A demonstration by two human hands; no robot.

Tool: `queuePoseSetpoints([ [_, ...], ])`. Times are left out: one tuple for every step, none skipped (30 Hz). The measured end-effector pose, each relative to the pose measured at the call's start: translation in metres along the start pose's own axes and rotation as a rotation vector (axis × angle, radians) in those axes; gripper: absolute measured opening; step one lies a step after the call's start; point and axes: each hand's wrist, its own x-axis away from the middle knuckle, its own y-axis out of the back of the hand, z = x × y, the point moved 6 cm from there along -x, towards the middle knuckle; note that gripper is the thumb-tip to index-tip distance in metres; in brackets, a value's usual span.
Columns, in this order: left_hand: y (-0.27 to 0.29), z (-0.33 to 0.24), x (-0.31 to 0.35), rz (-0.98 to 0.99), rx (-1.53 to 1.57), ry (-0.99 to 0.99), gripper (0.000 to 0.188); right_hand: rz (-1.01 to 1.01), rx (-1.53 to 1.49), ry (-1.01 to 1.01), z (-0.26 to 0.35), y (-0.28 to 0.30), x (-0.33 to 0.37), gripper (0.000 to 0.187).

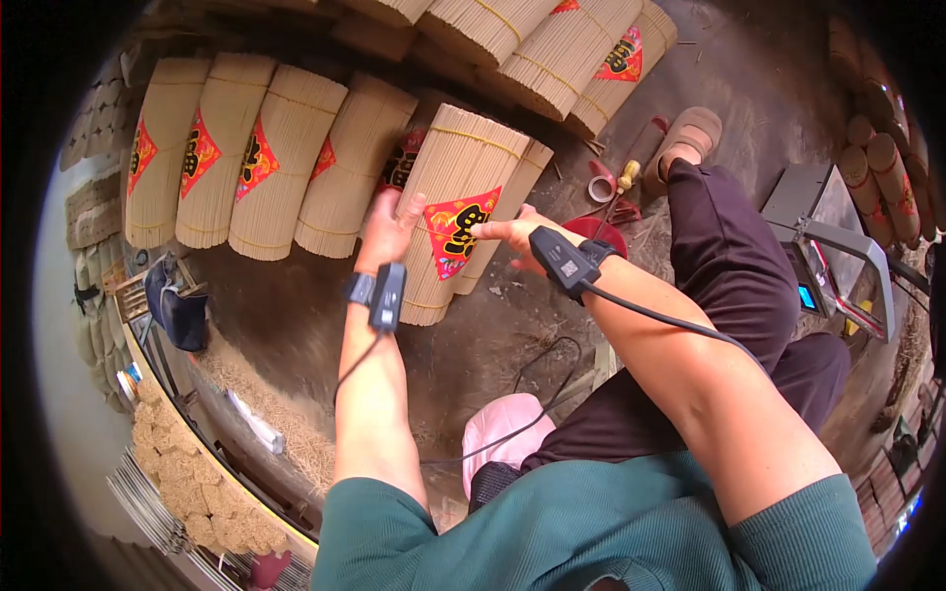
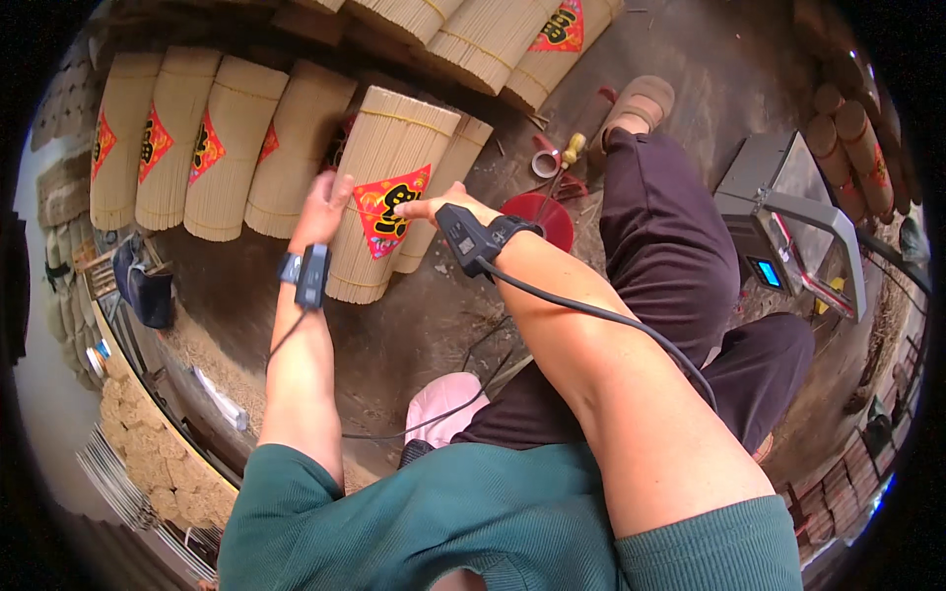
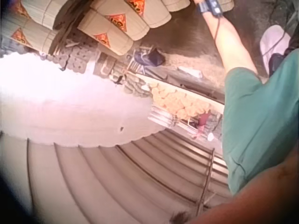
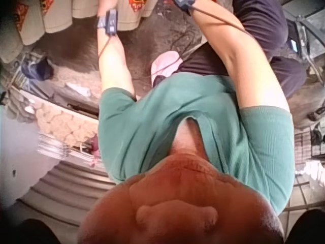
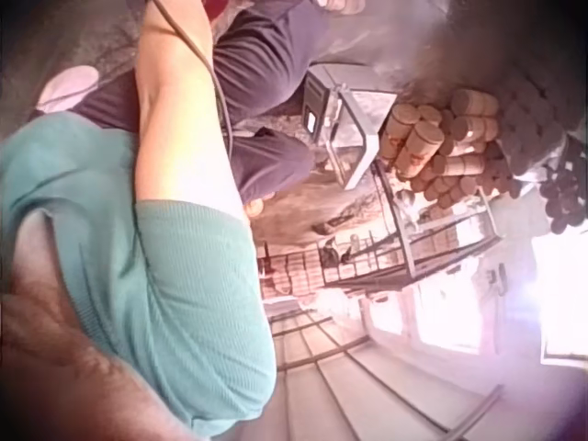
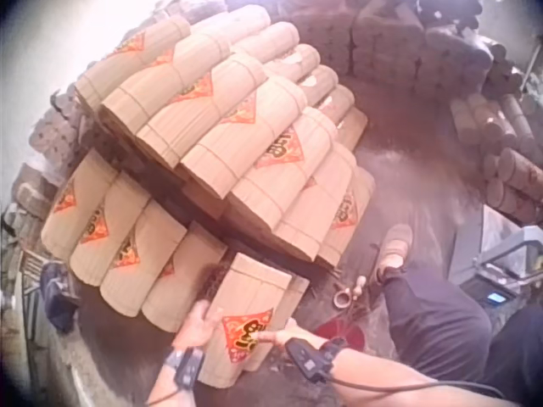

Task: Weighing and bundling incense sticks using an automated packaging scale.

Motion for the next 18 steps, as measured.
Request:
queuePoseSetpoints([
  [-0.017, 0.004, -0.005, 0.234, 0.044, 0.117, 0.079, -0.008, -0.008, -0.002, -0.001, 0.001, -0.002, 0.129],
  [-0.020, 0.000, -0.009, 0.349, 0.049, 0.099, 0.081, -0.051, 0.007, 0.050, 0.001, 0.002, -0.002, 0.128],
  [-0.022, -0.006, -0.012, 0.355, 0.048, 0.093, 0.081, -0.094, 0.023, 0.103, 0.005, 0.006, -0.001, 0.128],
  [-0.024, -0.010, -0.011, 0.377, 0.200, 0.137, 0.082, -0.093, 0.018, 0.106, 0.005, 0.009, 0.001, 0.128],
  [-0.025, -0.016, -0.009, 0.395, 0.353, 0.180, 0.082, -0.050, 0.033, 0.089, 0.004, 0.012, 0.005, 0.113],
  [-0.027, -0.024, -0.008, 0.321, 0.274, 0.007, 0.083, -0.005, 0.052, 0.074, 0.005, 0.015, 0.009, 0.100],
  [-0.027, -0.008, -0.003, 0.385, 0.238, 0.010, 0.088, 0.066, 0.081, 0.069, 0.009, 0.000, 0.010, 0.091],
  [-0.039, 0.032, 0.003, 0.711, 0.434, 0.016, 0.085, -0.078, -0.026, 0.212, 0.011, -0.019, 0.009, 0.067],
  [-0.050, -0.018, 0.015, 0.517, 0.170, 0.209, 0.078, -0.066, -0.060, 0.337, 0.011, -0.001, 0.016, 0.063],
  [-0.032, -0.066, 0.027, 0.586, 0.190, 0.205, 0.074, -0.004, 0.003, 0.295, 0.005, -0.001, 0.015, 0.065],
  [-0.026, -0.055, 0.030, 0.595, 0.178, 0.150, 0.075, -0.115, 0.118, 0.235, -0.001, -0.005, 0.012, 0.065],
  [-0.021, -0.071, 0.035, 0.603, 0.249, 0.191, 0.074, -0.054, 0.090, 0.243, 0.003, 0.000, 0.019, 0.064],
  [-0.025, -0.057, 0.038, 0.559, 0.318, 0.236, 0.075, -0.085, 0.072, 0.191, 0.012, -0.004, 0.035, 0.063],
  [-0.031, -0.041, 0.037, 0.482, 0.294, 0.207, 0.077, -0.005, 0.122, 0.156, 0.021, -0.005, 0.050, 0.062],
  [-0.032, -0.031, 0.036, 0.440, 0.354, 0.185, 0.077, -0.029, 0.088, 0.151, 0.025, -0.002, 0.051, 0.053],
  [-0.029, -0.049, 0.042, 0.469, 0.494, 0.176, 0.079, -0.083, 0.125, 0.187, 0.031, 0.008, 0.061, 0.055],
  [-0.020, -0.035, 0.053, 0.409, 0.523, 0.153, 0.083, -0.101, 0.162, 0.223, 0.037, -0.004, 0.074, 0.058],
  [-0.011, -0.037, 0.068, 0.379, 0.685, 0.149, 0.085, -0.061, 0.204, 0.249, 0.041, -0.013, 0.084, 0.057],
])
